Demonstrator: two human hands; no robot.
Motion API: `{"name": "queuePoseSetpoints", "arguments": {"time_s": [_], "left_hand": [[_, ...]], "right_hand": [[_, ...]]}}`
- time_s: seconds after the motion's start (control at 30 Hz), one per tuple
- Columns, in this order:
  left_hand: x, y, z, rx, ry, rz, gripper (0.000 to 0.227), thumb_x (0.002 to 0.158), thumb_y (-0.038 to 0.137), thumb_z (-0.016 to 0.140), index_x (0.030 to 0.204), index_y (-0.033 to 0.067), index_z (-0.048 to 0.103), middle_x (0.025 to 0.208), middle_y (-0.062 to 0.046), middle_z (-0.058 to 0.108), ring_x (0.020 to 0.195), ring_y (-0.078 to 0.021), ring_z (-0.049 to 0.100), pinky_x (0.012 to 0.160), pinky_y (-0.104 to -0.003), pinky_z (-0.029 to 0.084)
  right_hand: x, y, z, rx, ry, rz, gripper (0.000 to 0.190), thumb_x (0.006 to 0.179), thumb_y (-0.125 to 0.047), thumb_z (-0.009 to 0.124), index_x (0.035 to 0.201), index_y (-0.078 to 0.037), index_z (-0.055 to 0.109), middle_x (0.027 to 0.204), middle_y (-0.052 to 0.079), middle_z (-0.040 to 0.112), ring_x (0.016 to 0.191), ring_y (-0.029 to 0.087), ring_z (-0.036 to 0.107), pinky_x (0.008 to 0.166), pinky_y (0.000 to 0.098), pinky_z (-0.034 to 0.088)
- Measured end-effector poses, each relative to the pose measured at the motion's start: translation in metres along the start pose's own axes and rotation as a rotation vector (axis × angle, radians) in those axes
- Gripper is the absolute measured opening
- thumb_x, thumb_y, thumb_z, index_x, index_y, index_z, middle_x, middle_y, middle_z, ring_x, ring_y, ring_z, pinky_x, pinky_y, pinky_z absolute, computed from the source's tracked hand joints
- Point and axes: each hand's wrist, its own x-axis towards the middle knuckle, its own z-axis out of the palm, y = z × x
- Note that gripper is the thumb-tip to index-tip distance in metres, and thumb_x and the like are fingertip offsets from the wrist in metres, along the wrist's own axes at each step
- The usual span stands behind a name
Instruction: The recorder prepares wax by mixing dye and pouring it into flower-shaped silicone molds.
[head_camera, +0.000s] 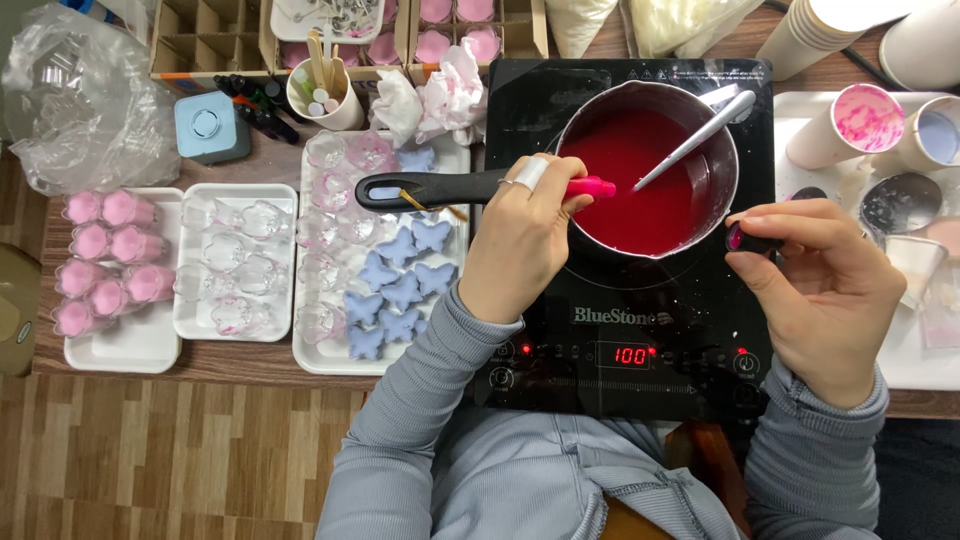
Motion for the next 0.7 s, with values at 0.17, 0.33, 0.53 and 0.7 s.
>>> {"name": "queuePoseSetpoints", "arguments": {"time_s": [0.17,0.33,0.53,0.7], "left_hand": [[0.0,0.0,0.001,-0.018,0.002,0.002,0.022,0.096,0.008,0.072,0.114,0.0026,0.059,0.102,-0.015,0.067,0.102,-0.0361,0.065,0.089,-0.043,0.053],[0.0,0.0,0.001,-0.01,0.032,0.022,0.024,0.096,0.01,0.073,0.115,0.0039,0.06,0.103,-0.014,0.068,0.104,-0.0363,0.066,0.09,-0.043,0.054],[0.0,0.004,-0.004,-0.083,0.054,-0.024,0.024,0.098,0.01,0.074,0.118,0.0047,0.061,0.105,-0.015,0.067,0.095,-0.0345,0.068,0.082,-0.04,0.055],[0.001,0.011,-0.014,-0.271,0.058,-0.12,0.027,0.096,0.01,0.077,0.119,0.0055,0.064,0.105,-0.009,0.07,0.078,-0.02,0.069,0.074,-0.031,0.056]], "right_hand": [[0.003,-0.004,0.002,0.021,-0.013,-0.003,0.032,0.09,0.012,0.074,0.119,0.001,0.065,0.121,0.011,0.067,0.105,0.013,0.066,0.089,0.0207,0.054],[0.003,-0.006,0.003,0.055,-0.017,0.004,0.031,0.09,0.011,0.073,0.118,0.0,0.065,0.121,0.01,0.066,0.106,0.013,0.066,0.092,0.0215,0.056],[0.004,-0.003,0.002,0.013,0.003,0.032,0.033,0.087,0.012,0.075,0.117,0.002,0.065,0.119,0.012,0.068,0.103,0.014,0.065,0.088,0.0222,0.052],[0.012,-0.004,0.0,0.048,-0.037,0.006,0.034,0.089,0.009,0.074,0.121,0.002,0.063,0.12,0.01,0.067,0.114,0.016,0.067,0.103,0.027,0.055]]}}
